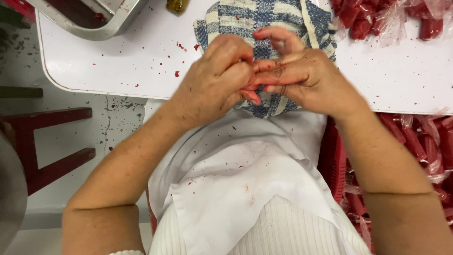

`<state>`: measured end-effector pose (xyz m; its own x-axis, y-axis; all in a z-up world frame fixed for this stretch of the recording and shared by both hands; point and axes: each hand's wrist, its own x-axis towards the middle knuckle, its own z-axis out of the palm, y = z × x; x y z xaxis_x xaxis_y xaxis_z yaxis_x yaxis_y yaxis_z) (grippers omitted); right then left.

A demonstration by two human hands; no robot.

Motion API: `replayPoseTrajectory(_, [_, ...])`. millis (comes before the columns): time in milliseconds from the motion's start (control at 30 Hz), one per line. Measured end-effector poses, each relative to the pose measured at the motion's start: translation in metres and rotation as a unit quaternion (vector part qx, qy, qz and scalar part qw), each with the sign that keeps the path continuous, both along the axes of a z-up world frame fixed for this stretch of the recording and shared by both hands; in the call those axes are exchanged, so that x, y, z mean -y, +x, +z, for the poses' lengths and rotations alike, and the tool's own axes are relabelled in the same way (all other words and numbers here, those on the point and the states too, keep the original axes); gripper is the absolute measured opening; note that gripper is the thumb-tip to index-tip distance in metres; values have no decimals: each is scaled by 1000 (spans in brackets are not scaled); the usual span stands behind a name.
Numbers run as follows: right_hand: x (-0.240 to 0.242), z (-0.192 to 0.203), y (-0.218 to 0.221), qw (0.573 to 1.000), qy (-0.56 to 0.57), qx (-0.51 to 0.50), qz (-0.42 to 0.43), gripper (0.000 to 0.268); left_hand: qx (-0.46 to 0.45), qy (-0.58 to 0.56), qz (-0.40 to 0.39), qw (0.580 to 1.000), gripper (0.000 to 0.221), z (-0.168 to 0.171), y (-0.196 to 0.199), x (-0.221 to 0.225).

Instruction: Manually wrapping and sealing small sausages in plastic film at a high production pace.

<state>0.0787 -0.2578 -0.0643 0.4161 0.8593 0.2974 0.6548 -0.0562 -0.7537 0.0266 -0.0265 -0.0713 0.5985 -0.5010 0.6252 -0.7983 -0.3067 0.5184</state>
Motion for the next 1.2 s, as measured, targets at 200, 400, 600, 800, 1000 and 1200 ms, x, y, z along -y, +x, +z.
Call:
replayPoseTrajectory(200, [-35,-59,-40,903,318,-206,-203,11,181,-44,246,951,34,-67,-33,27])
replayPoseTrajectory(400, [-49,-55,-52,890,349,-161,-244,55,-15,-54,256,965,41,-34,-25,20])
replayPoseTrajectory(600, [-45,-42,-42,930,255,-23,-263,25,-154,73,105,980,13,28,-23,3])
replayPoseTrajectory(800, [-44,-56,-43,952,210,8,-223,15,-221,-136,67,963,53,12,-5,-17])
replayPoseTrajectory(1000, [-35,-81,-34,967,170,-1,-190,29,-134,-80,9,988,32,6,3,9])
replayPoseTrajectory(1200, [-34,-67,-38,975,182,-93,-94,28,12,12,0,1000,18,-5,30,-2])
